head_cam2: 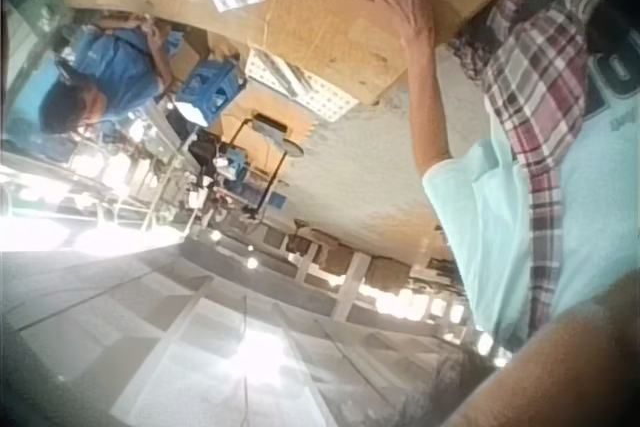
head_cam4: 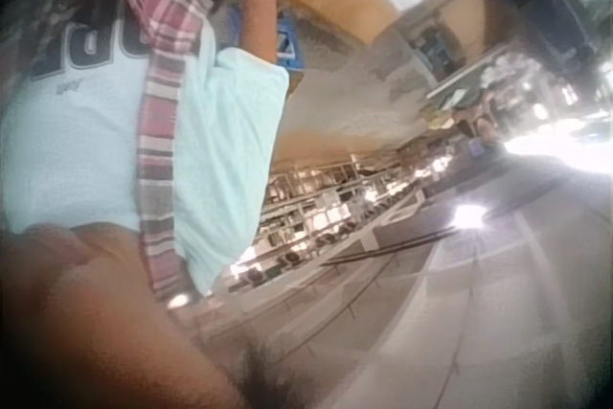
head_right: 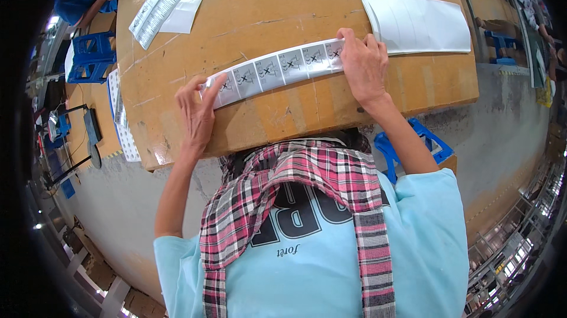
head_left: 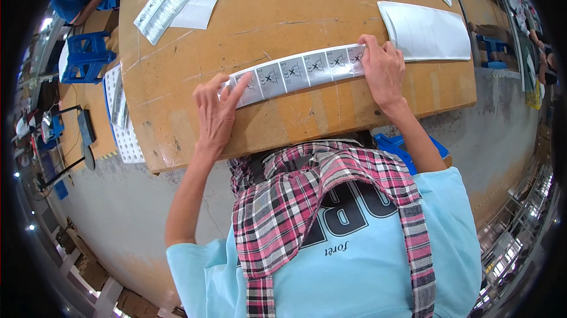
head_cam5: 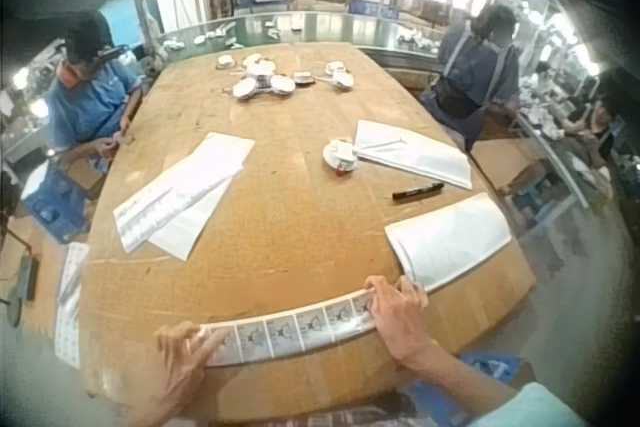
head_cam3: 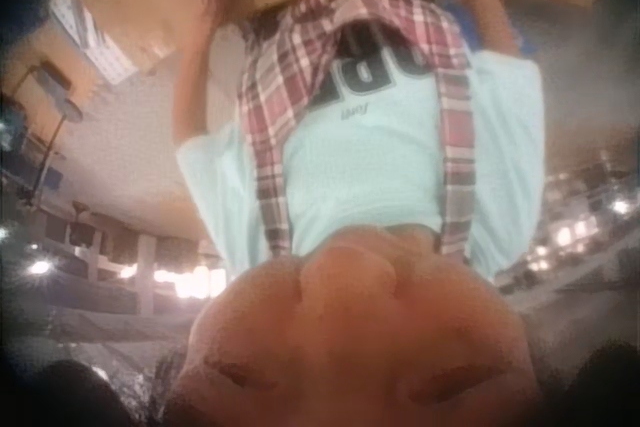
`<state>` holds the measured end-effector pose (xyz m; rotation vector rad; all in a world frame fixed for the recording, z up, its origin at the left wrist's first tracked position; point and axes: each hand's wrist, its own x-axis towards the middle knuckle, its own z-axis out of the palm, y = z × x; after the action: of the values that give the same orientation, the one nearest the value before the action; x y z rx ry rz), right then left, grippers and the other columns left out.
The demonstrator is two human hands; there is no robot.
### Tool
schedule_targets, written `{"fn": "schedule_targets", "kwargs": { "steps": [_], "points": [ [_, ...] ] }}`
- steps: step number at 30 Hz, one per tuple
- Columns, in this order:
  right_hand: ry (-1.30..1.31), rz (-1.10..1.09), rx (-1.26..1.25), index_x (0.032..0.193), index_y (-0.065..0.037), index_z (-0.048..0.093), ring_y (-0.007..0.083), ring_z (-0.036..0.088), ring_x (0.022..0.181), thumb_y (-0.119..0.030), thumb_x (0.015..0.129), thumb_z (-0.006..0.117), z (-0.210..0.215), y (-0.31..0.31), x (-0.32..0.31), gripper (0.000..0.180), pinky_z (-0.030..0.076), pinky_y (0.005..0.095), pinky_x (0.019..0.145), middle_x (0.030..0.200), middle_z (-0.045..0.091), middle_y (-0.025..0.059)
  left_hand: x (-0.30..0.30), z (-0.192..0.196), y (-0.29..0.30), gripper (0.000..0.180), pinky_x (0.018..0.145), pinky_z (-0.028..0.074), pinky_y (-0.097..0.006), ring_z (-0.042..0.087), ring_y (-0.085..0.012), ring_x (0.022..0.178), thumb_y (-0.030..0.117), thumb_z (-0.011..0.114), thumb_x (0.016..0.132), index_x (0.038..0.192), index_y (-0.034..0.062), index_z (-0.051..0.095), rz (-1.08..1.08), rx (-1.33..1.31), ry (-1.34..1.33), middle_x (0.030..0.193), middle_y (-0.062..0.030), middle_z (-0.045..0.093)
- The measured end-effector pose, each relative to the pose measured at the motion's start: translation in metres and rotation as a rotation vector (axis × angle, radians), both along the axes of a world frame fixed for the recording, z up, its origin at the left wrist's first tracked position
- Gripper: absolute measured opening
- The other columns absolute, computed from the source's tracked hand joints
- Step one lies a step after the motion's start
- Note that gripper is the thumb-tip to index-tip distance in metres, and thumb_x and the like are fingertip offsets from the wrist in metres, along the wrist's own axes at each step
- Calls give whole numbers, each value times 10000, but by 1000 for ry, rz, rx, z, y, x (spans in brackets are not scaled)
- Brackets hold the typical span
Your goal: The recorder is assembling a lighting fixture by peeling and applying labels/stickers to the base and wires.
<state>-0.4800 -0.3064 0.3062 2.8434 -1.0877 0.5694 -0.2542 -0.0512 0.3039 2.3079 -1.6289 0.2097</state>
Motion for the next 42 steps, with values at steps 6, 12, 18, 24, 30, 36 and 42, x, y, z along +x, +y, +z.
{"fn": "schedule_targets", "kwargs": {
  "steps": [6,12,18,24,30,36,42],
  "points": [
    [40,14,20,954,-155,569,196,567,722,-83,794,600,-4,-4,3,178,437,355,704,661,628,5,17,7,-10,721,944,395,-365,476,-221,1050,26,602,780,1369,407,438,-396,192,-140,1183,-41,437],
    [54,20,19,954,-151,562,205,575,723,-88,792,597,-6,-5,4,178,439,360,709,648,628,17,19,6,-11,674,967,397,-376,477,-216,1062,65,550,825,1375,430,417,-455,247,-204,1217,-36,427],
    [75,40,18,960,-146,551,216,578,725,-96,789,600,-7,-8,4,184,438,366,693,648,629,24,16,9,-9,664,977,388,-391,477,-216,1071,72,531,831,1378,428,411,-394,302,-218,1215,-42,436],
    [113,55,1,960,-141,545,218,578,722,-104,790,599,-12,-11,6,181,437,365,683,640,620,30,7,18,-13,592,1022,314,-417,469,-240,1107,151,557,831,1371,367,444,-364,295,-176,1207,-75,449],
    [96,85,-27,960,-140,547,213,576,701,-94,799,584,-14,-12,8,171,438,362,674,594,586,25,-18,9,-8,568,1044,284,-429,424,-295,1185,329,593,830,1372,226,461,-222,214,106,1293,-122,427],
    [170,111,-67,1030,-111,574,243,540,918,-86,790,573,1,-7,11,242,420,388,814,890,596,81,-23,-5,-5,611,1071,301,-425,363,-307,1285,417,587,848,1380,155,441,-205,159,140,1382,-137,377],
    [-58,637,139,1182,-94,556,276,424,1151,-97,781,594,15,56,31,403,301,440,1036,1148,487,100,-21,-12,-7,624,1070,315,-419,376,-309,1284,480,551,861,1387,166,431,-196,174,81,1376,-133,389]
  ]
}}
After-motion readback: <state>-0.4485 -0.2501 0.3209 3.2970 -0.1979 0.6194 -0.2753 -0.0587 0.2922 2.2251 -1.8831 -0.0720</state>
